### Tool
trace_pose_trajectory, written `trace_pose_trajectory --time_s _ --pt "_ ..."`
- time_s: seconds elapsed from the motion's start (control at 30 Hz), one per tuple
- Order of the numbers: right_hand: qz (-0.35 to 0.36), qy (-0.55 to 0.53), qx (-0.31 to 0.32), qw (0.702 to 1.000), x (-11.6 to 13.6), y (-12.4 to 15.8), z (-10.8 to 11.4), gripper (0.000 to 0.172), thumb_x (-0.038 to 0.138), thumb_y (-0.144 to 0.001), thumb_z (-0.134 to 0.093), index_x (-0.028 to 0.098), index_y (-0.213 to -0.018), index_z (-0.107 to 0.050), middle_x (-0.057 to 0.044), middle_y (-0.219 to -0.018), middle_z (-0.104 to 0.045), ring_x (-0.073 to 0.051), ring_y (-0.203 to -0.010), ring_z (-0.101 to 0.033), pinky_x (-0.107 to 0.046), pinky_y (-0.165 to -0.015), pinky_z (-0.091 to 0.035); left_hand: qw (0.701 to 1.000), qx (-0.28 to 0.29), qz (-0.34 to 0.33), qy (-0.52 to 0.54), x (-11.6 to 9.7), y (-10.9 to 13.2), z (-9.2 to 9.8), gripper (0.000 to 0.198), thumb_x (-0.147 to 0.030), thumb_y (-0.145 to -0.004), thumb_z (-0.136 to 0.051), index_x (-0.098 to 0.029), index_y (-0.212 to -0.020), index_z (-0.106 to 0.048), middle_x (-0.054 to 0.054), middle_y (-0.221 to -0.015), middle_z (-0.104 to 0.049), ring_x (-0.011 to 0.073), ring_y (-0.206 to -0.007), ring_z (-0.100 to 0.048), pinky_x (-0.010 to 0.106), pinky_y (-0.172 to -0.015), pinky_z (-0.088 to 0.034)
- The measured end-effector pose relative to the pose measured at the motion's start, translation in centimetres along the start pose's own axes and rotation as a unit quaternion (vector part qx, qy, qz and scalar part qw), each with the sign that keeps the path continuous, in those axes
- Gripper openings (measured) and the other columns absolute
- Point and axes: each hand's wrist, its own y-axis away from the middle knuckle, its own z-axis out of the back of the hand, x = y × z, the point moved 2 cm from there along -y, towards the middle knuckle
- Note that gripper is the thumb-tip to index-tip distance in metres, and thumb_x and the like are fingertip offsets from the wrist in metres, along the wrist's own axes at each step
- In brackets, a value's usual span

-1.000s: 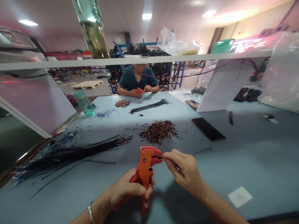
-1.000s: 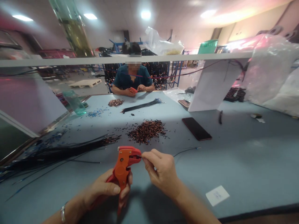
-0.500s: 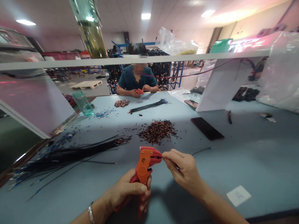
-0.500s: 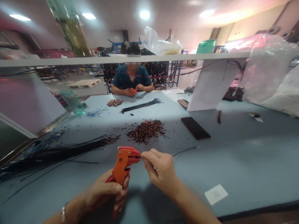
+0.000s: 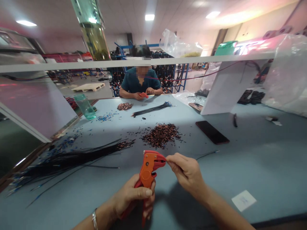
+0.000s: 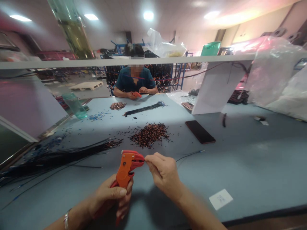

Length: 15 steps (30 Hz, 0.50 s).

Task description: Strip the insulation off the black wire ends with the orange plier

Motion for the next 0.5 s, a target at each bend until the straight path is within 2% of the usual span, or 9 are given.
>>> trace_pose_trajectory --time_s 0.23,0.5 --pt "-0.004 0.017 -0.012 1.0 0.3 0.4 -0.4 0.018 0.013 -0.093 -0.047 0.016 -0.086 -0.064 0.002 -0.061 -0.051 -0.01 -0.052 -0.047 -0.023 -0.051 -0.038 1.0 0.001 -0.006 0.02 0.3 -0.1 -0.3 0.031 -0.033 -0.072 -0.072 -0.016 -0.068 -0.046 -0.005 -0.049 -0.046 0.0063 -0.036 -0.044 0.019 -0.039 -0.04" --pt "0.034 0.072 -0.049 0.996 0.9 1.1 -0.9 0.015 0.011 -0.092 -0.047 0.016 -0.091 -0.061 0.002 -0.061 -0.056 -0.011 -0.048 -0.049 -0.023 -0.05 -0.038 1.0 -0.001 -0.003 0.017 0.5 0.1 -0.4 0.037 -0.039 -0.071 -0.075 -0.017 -0.067 -0.044 -0.007 -0.045 -0.043 0.0044 -0.032 -0.038 0.017 -0.034 -0.036"
